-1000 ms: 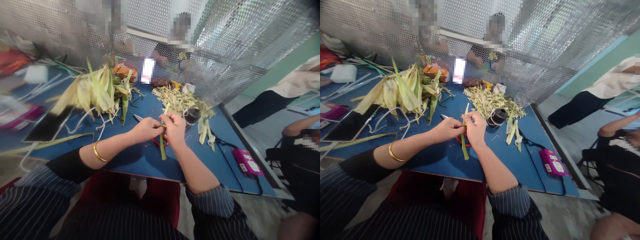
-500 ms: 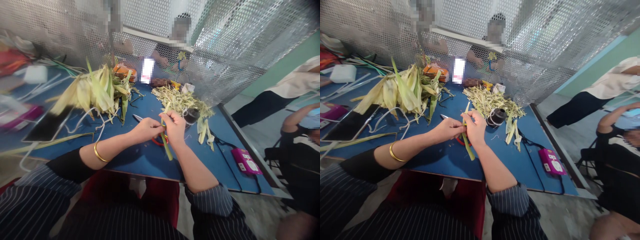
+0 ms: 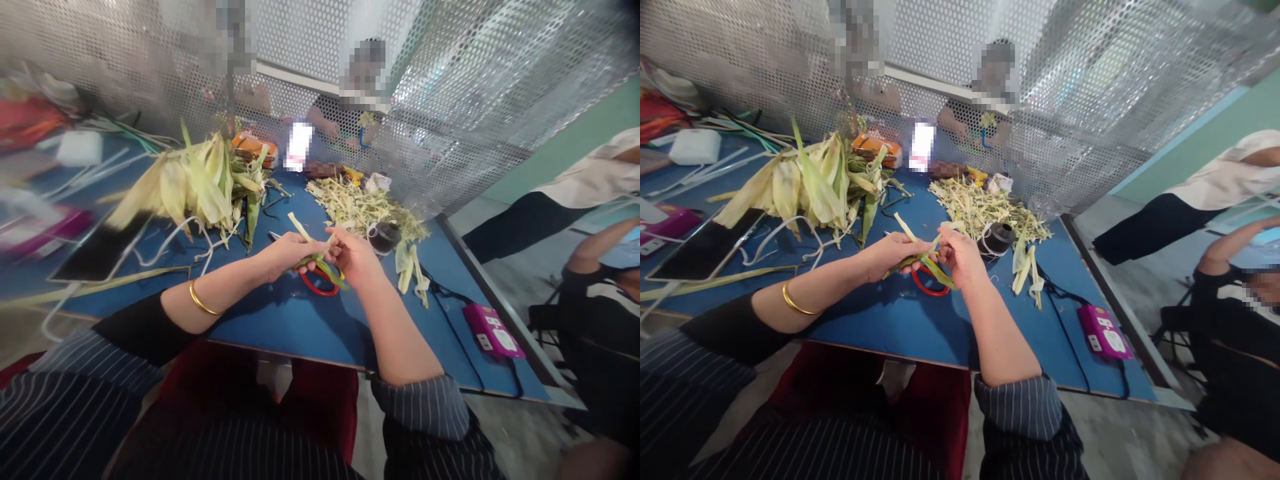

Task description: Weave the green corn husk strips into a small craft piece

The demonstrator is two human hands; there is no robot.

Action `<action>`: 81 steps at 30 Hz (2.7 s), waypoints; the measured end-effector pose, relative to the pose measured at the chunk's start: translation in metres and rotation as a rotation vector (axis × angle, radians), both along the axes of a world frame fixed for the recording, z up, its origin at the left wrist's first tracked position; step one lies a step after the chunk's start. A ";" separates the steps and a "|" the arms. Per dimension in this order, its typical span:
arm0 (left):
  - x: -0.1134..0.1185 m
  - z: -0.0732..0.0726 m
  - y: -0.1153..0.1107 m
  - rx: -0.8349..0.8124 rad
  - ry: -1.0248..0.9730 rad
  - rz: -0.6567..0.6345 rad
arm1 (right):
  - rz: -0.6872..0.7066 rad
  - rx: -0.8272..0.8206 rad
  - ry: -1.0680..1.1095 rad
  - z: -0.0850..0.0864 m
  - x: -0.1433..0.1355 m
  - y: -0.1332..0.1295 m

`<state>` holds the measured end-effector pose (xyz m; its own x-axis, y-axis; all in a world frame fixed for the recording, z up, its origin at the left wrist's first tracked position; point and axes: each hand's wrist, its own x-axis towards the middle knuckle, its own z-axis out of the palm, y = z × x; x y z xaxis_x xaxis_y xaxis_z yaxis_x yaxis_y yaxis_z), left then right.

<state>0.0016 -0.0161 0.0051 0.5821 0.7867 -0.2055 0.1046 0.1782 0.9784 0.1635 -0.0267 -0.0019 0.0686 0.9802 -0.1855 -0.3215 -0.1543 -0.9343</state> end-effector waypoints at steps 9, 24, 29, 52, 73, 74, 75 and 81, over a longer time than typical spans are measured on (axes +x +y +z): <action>0.001 0.006 -0.006 0.106 -0.039 -0.066 | -0.121 0.209 -0.157 -0.002 -0.007 -0.004; -0.015 0.016 0.012 0.039 -0.095 0.047 | 0.232 0.479 -1.306 0.022 -0.005 -0.024; -0.015 0.016 0.015 -0.017 -0.108 0.044 | 0.219 0.533 -1.371 0.026 -0.001 -0.026; -0.019 0.007 0.026 -0.180 -0.340 0.120 | -0.029 1.287 -1.819 0.007 -0.017 -0.024; -0.003 0.005 0.011 -0.247 -0.418 0.384 | 0.218 1.338 -1.869 0.001 -0.025 -0.028; -0.004 0.006 0.012 -0.244 -0.418 0.367 | 0.244 1.318 -1.829 0.004 -0.023 -0.029; -0.005 0.007 0.013 -0.244 -0.421 0.348 | 0.226 1.288 -1.766 0.007 -0.020 -0.030; -0.009 0.014 0.011 -0.227 -0.341 0.204 | -0.402 0.645 -1.054 0.019 0.002 -0.025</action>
